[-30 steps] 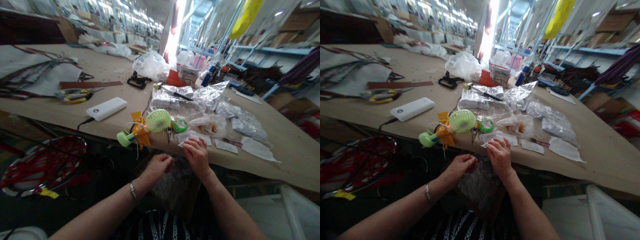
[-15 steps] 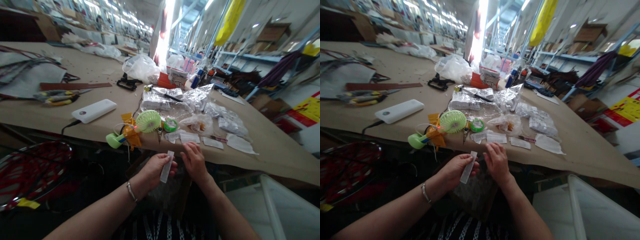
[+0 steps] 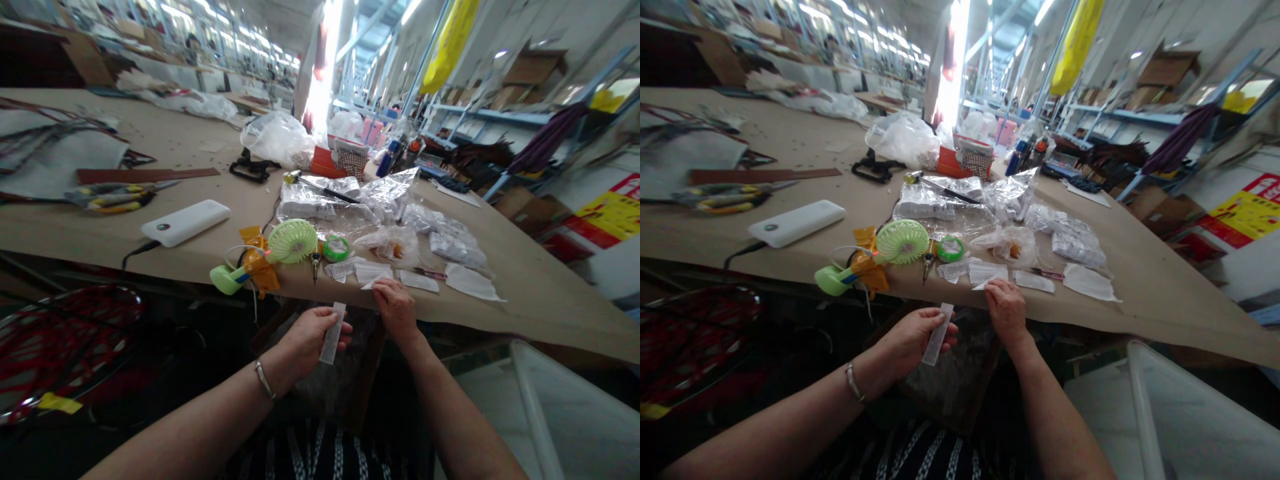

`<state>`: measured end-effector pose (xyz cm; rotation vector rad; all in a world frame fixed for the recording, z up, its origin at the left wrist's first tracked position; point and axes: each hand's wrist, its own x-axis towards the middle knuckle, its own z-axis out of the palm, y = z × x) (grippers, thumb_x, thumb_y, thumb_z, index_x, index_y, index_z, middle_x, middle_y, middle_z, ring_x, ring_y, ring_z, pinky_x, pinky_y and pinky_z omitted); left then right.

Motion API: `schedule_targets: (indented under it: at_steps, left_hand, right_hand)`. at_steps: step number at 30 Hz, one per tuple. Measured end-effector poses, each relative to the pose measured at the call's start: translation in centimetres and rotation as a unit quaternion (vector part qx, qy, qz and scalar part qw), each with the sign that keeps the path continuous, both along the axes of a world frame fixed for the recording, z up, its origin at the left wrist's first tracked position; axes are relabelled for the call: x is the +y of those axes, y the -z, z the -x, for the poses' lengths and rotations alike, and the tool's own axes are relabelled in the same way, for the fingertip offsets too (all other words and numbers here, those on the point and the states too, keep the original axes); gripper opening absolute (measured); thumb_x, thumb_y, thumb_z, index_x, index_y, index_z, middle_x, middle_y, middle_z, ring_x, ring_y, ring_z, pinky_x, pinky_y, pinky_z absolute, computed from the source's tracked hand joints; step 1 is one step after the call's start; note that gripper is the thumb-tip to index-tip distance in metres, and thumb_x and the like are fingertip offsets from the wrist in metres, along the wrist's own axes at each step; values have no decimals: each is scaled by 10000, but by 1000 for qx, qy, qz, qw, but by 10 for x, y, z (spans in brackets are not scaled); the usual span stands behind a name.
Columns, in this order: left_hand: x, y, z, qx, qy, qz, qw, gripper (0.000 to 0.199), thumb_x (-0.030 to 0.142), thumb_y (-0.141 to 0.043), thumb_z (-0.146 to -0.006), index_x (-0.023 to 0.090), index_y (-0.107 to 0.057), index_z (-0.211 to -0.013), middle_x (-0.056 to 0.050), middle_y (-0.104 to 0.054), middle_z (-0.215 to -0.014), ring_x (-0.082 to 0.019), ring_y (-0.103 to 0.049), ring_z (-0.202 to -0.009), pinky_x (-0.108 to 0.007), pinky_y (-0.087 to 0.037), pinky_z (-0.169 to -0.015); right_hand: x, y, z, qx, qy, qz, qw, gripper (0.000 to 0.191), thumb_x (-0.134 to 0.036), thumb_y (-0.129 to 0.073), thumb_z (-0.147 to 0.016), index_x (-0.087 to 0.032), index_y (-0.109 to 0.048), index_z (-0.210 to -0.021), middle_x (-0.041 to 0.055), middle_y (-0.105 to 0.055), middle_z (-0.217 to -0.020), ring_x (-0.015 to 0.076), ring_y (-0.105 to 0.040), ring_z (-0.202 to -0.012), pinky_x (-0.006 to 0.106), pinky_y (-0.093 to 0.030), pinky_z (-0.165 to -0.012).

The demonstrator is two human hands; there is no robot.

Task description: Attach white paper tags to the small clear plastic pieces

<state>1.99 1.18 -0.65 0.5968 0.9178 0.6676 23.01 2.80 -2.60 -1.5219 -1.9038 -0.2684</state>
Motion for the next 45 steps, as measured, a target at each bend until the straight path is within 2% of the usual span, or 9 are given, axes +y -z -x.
schedule_targets:
  at_steps: [6, 9, 15, 31, 33, 35, 38, 41, 45]
  left_hand:
    - [0, -10, -5, -3, 10, 16, 1000, 98, 177, -563, -798, 93, -598, -836, -91, -650, -686, -139, -608, -525, -263, -505, -523]
    - [1, -12, -6, -23, 11, 32, 999, 113, 173, -541, -803, 86, -608, -835, -99, -652, -691, -149, -607, -524, -278, -499, -522]
    - [2, -13, -1, -142, -11, 26, 989, 114, 43, -543, -720, 62, -651, -750, -58, -613, -618, -107, -555, -495, -226, -436, -499]
    - [-2, -8, 7, -126, -36, 13, 991, 46, 84, -644, -670, 62, -630, -708, -49, -602, -604, -92, -537, -480, -195, -389, -470]
    - [-2, -11, 8, -107, -34, 20, 993, 44, 99, -619, -709, 67, -621, -739, -54, -606, -604, -107, -549, -476, -209, -413, -469]
    - [-1, -14, 9, -68, -32, 41, 996, 74, 119, -572, -764, 79, -611, -812, -77, -640, -669, -141, -594, -531, -258, -478, -526]
    - [1, -16, 11, -4, -35, 45, 998, 87, 127, -533, -802, 84, -581, -860, -98, -660, -723, -164, -626, -587, -290, -512, -563]
    - [2, -15, 9, 9, -30, 47, 998, 75, 119, -516, -814, 84, -562, -862, -91, -657, -711, -155, -619, -566, -288, -517, -558]
    - [2, -11, 6, 10, -24, 50, 998, 67, 128, -521, -815, 85, -554, -855, -88, -654, -704, -155, -622, -570, -279, -516, -549]
  right_hand:
    - [-5, -3, 2, 169, -33, -37, 984, 174, -262, -503, -864, -205, -667, -878, 60, -658, -935, 189, -604, -927, 364, -472, -851]
    - [-17, -10, 19, 164, -100, -67, 979, 152, -210, -523, -848, -227, -673, -868, 53, -657, -914, 206, -575, -1005, 403, -462, -891]
    - [-42, -13, 61, 89, -278, 2, 957, 165, -184, -544, -843, -261, -677, -903, 29, -667, -924, 195, -544, -1051, 380, -470, -892]
    - [-44, -5, 65, 49, -329, 29, 943, 210, -143, -526, -850, -241, -640, -995, 26, -666, -973, 199, -508, -1111, 383, -466, -932]
    - [-43, -7, 57, 48, -309, 26, 949, 277, -159, -534, -845, -238, -590, -1104, 43, -647, -1030, 216, -495, -1128, 403, -464, -935]
    - [-38, -9, 39, 44, -235, 7, 971, 357, -194, -520, -853, -230, -516, -1208, 71, -612, -1096, 236, -479, -1145, 436, -450, -943]
    - [-26, -10, 0, 10, -27, -28, 999, 428, -289, -491, -871, -172, -443, -1279, 135, -545, -1174, 278, -441, -1169, 494, -395, -970]
    - [-19, -5, -37, -75, 138, 5, 988, 548, -412, -509, -845, -89, -437, -1281, 199, -492, -1238, 344, -391, -1188, 546, -350, -967]
    - [-23, 11, -60, -147, 152, 61, 976, 426, -314, -472, -871, -105, -496, -1243, 172, -501, -1263, 325, -400, -1187, 511, -344, -980]
